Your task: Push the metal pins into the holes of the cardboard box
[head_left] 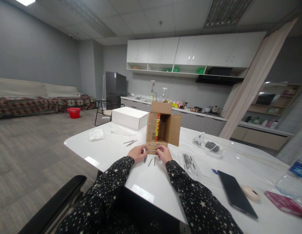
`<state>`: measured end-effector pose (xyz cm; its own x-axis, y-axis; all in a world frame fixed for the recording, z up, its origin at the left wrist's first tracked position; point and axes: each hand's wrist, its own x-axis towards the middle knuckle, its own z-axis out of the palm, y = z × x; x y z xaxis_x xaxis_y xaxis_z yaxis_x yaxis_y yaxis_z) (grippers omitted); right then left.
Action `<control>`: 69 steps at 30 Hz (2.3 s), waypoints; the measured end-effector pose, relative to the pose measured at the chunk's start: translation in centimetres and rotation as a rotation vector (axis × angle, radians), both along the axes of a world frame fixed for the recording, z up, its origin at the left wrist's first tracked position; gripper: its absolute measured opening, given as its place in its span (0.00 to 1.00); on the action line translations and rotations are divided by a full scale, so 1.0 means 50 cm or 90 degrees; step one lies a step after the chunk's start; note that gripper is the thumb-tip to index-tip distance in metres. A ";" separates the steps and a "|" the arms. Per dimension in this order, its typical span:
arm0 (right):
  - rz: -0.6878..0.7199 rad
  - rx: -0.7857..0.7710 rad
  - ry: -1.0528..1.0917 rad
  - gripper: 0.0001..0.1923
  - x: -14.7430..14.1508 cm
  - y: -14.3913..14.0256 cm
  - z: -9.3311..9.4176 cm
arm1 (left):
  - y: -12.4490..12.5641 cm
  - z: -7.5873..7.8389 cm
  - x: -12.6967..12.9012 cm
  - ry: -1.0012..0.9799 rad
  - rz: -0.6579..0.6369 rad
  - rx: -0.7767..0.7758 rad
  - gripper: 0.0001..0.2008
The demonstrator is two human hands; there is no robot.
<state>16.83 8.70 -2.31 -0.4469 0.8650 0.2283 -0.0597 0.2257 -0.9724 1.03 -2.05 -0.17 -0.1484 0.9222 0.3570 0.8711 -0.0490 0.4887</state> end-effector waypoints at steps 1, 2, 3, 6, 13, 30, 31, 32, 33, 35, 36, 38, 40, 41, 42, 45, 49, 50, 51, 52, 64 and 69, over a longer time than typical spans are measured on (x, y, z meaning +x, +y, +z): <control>0.001 0.002 0.000 0.06 0.000 0.000 0.000 | -0.001 0.001 0.001 -0.001 0.000 0.001 0.12; 0.003 0.002 0.001 0.06 0.000 0.000 0.000 | -0.001 0.001 0.002 -0.002 0.003 0.000 0.12; 0.003 0.001 0.002 0.05 0.000 0.001 -0.001 | -0.002 0.002 0.002 -0.004 0.006 -0.003 0.12; 0.003 0.002 0.001 0.05 0.000 0.002 -0.002 | -0.002 0.002 0.003 -0.007 0.010 -0.010 0.12; -0.003 -0.012 0.006 0.06 0.000 0.004 -0.003 | 0.004 -0.008 -0.003 -0.001 0.001 -0.004 0.10; 0.039 0.048 -0.049 0.06 0.000 -0.015 0.000 | 0.007 -0.014 -0.009 0.013 -0.002 -0.007 0.12; 0.037 0.050 -0.050 0.06 0.000 -0.015 0.000 | 0.007 -0.014 -0.009 0.013 -0.004 -0.007 0.13; 0.036 0.054 -0.051 0.06 0.001 -0.015 0.000 | 0.007 -0.014 -0.009 0.014 -0.006 -0.006 0.13; 0.035 0.058 -0.052 0.06 0.001 -0.015 0.000 | 0.006 -0.014 -0.009 0.014 -0.008 -0.005 0.13; 0.035 0.066 -0.057 0.06 0.002 -0.015 0.000 | 0.005 -0.013 -0.008 0.015 -0.010 -0.001 0.13; 0.035 0.069 -0.060 0.06 0.002 -0.015 0.001 | 0.005 -0.012 -0.008 0.016 -0.011 0.000 0.13; 0.033 0.074 -0.066 0.06 0.002 -0.015 0.001 | 0.004 -0.011 -0.008 0.019 -0.013 0.000 0.13; 0.031 0.076 -0.069 0.07 0.002 -0.015 0.001 | 0.004 -0.010 -0.008 0.022 -0.016 -0.001 0.13; 0.031 0.075 -0.069 0.07 0.002 -0.014 0.001 | 0.005 -0.010 -0.008 0.022 -0.017 -0.003 0.13; 0.031 0.069 -0.069 0.07 0.001 -0.014 0.000 | 0.005 -0.011 -0.009 0.023 -0.017 -0.004 0.13; 0.029 0.044 -0.065 0.08 0.000 -0.011 -0.001 | 0.008 -0.015 -0.011 0.030 -0.016 -0.004 0.13; 0.026 0.034 -0.063 0.09 -0.001 -0.007 -0.002 | 0.009 -0.016 -0.012 0.034 -0.015 -0.005 0.14; 0.024 0.035 -0.064 0.09 -0.002 -0.007 -0.002 | 0.009 -0.015 -0.011 0.034 -0.014 -0.007 0.14; 0.023 0.035 -0.064 0.09 -0.002 -0.007 -0.002 | 0.008 -0.015 -0.011 0.033 -0.013 -0.008 0.14; 0.023 0.036 -0.063 0.09 -0.002 -0.007 -0.001 | 0.007 -0.014 -0.010 0.033 -0.012 -0.009 0.14; 0.008 0.050 -0.057 0.08 -0.002 0.005 -0.012 | 0.005 -0.012 -0.009 0.029 -0.009 -0.006 0.13; 0.026 0.060 -0.069 0.09 -0.003 0.003 -0.012 | 0.006 -0.012 -0.009 0.021 -0.010 -0.004 0.15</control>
<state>16.70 8.84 -2.88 -0.5081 0.8224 0.2560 0.0330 0.3156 -0.9483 0.58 -1.73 -0.76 -0.1222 0.9268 0.3552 0.8861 -0.0594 0.4598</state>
